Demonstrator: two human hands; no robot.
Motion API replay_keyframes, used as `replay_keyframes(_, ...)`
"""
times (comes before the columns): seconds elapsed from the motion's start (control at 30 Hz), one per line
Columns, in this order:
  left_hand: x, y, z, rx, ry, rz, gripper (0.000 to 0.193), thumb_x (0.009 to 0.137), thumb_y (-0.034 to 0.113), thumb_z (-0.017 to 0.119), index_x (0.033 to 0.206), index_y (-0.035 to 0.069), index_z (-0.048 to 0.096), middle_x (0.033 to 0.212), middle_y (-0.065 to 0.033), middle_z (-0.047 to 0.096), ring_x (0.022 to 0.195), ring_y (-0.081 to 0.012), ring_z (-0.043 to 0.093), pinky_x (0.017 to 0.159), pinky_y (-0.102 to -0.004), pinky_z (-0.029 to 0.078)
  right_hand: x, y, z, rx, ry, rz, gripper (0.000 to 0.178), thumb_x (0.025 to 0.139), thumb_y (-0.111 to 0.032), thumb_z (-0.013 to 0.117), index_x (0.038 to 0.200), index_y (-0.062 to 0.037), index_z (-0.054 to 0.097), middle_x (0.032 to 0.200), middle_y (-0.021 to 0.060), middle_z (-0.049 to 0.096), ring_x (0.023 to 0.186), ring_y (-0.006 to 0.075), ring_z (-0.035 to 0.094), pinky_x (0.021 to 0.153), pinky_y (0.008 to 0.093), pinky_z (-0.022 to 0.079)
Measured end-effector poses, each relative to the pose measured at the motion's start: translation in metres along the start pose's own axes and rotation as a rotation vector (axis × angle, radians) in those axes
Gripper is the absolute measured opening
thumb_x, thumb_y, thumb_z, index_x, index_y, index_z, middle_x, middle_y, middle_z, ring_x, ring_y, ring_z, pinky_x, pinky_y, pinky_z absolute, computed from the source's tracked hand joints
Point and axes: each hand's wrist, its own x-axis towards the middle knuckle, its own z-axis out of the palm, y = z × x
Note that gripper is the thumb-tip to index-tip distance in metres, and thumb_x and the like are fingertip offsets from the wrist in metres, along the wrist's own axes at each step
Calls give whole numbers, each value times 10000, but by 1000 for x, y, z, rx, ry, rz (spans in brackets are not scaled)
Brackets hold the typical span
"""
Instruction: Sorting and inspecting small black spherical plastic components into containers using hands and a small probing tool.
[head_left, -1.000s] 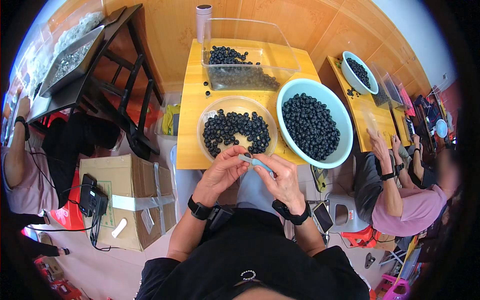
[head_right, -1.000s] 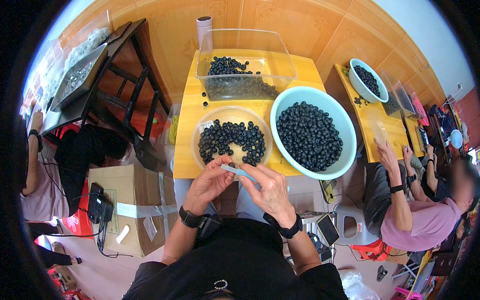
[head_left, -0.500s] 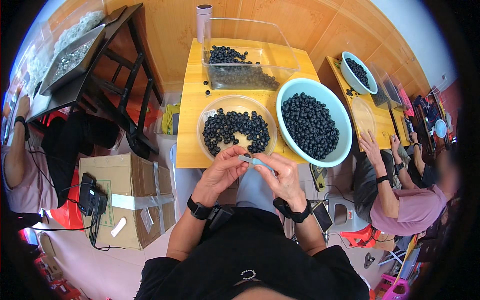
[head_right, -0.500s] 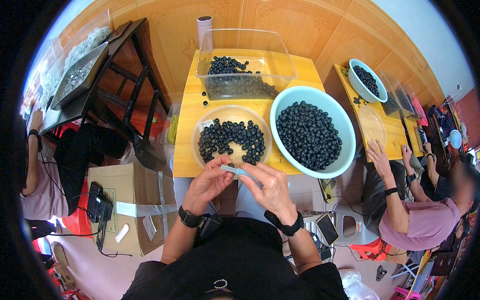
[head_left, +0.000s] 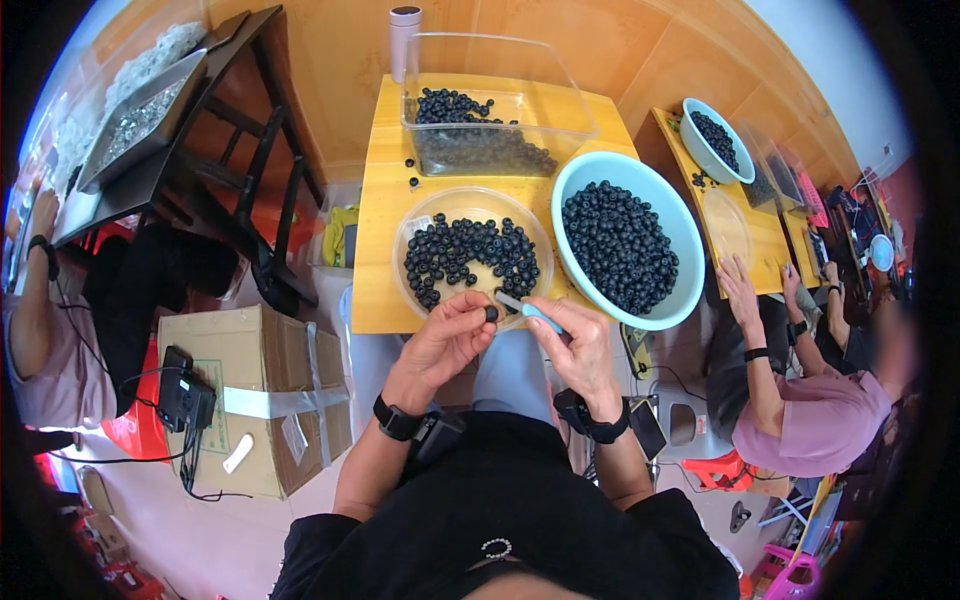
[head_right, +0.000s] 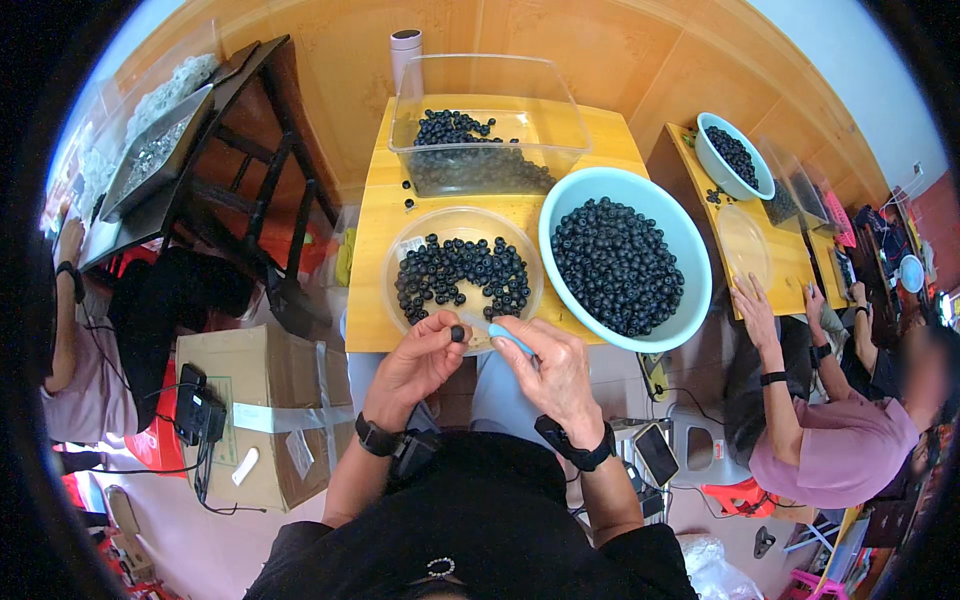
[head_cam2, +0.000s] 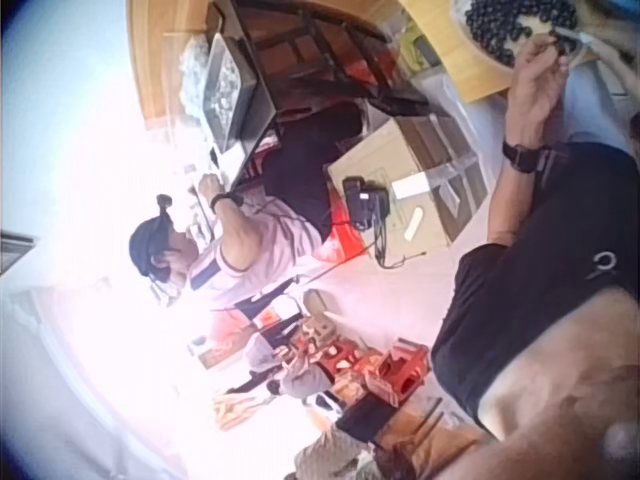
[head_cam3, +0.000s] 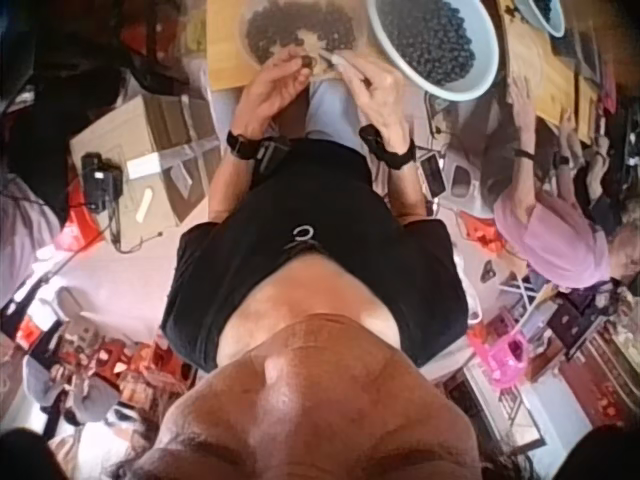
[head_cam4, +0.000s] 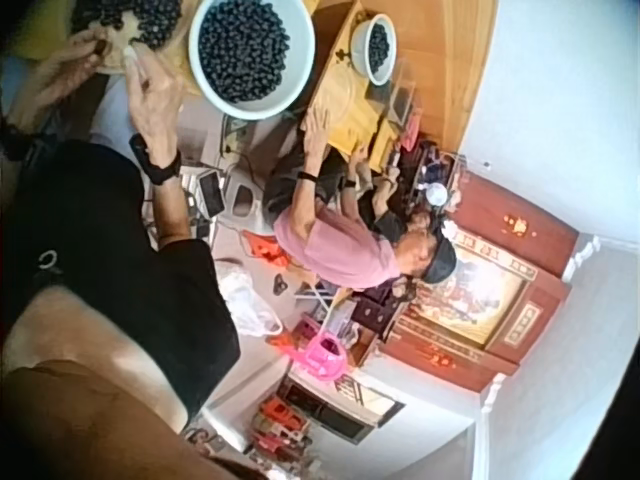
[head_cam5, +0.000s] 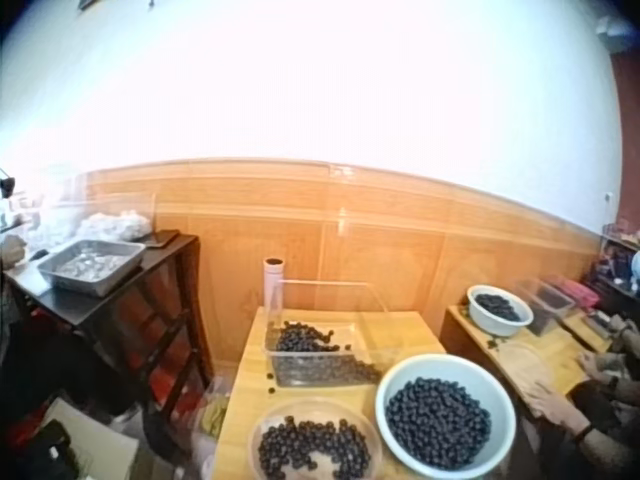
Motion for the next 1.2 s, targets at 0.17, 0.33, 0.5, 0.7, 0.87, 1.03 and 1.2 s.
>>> replay_keyframes(0.17, -1, 0, -1, 17, -4, 27, 158, 844, 9, 602, 1000, 36, 599, 899, -88, 651, 777, -145, 651, 706, -239, 562, -1, -14, -1, -10, -111, -8, 215, 801, -154, 670, 985, -42, 666, 660, 98, 590, 509, 205, 567, 475, 315, 435)
replay_keyframes(0.33, -1, -1, 0, 42, -5, 33, 178, 835, -1, 601, 1010, 27, 586, 901, -86, 646, 792, -145, 651, 718, -246, 563, -1, -16, 1, -41, -134, -56, 217, 800, -160, 672, 985, -47, 659, 655, 91, 581, 519, 215, 579, 478, 322, 447)
replay_keyframes(0.5, -1, 0, 0, 42, -30, 28, 168, 837, 1, 598, 1002, 23, 585, 908, -90, 647, 790, -148, 652, 718, -244, 562, -1, -15, 2, -43, -131, -62, 217, 799, -165, 672, 981, -45, 658, 656, 89, 579, 524, 213, 582, 479, 321, 448)
replay_keyframes(0.7, -1, 0, -2, 41, -38, 27, 172, 834, 6, 603, 1005, 18, 582, 908, -91, 646, 783, -151, 652, 713, -239, 558, -2, -13, 4, -29, -125, -45, 212, 803, -175, 670, 971, -45, 660, 655, 88, 578, 523, 213, 583, 477, 323, 448)
replay_keyframes(0.87, -3, -1, -4, 42, -4, 38, 170, 834, 19, 610, 1002, 16, 582, 903, -97, 643, 744, -150, 642, 689, -227, 544, -4, -6, 8, -15, -87, -38, 182, 800, -122, 660, 954, -24, 671, 671, 102, 601, 542, 203, 564, 495, 308, 431)
replay_keyframes(1.03, -10, 2, 0, 88, -92, -17, 162, 830, 32, 622, 986, 22, 582, 890, -96, 638, 740, -141, 635, 687, -228, 538, -6, 25, 5, -89, 33, 90, 170, 829, -157, 635, 933, -29, 674, 782, 137, 659, 647, 276, 638, 571, 339, 485)
replay_keyframes(1.2, -7, 2, 1, 128, 25, -22, 172, 818, 18, 632, 982, 31, 579, 886, -82, 637, 729, -126, 629, 675, -214, 532, -6, 7, -5, 22, -11, 194, 201, 811, -152, 655, 954, -11, 667, 836, 144, 671, 667, 269, 642, 587, 324, 486)
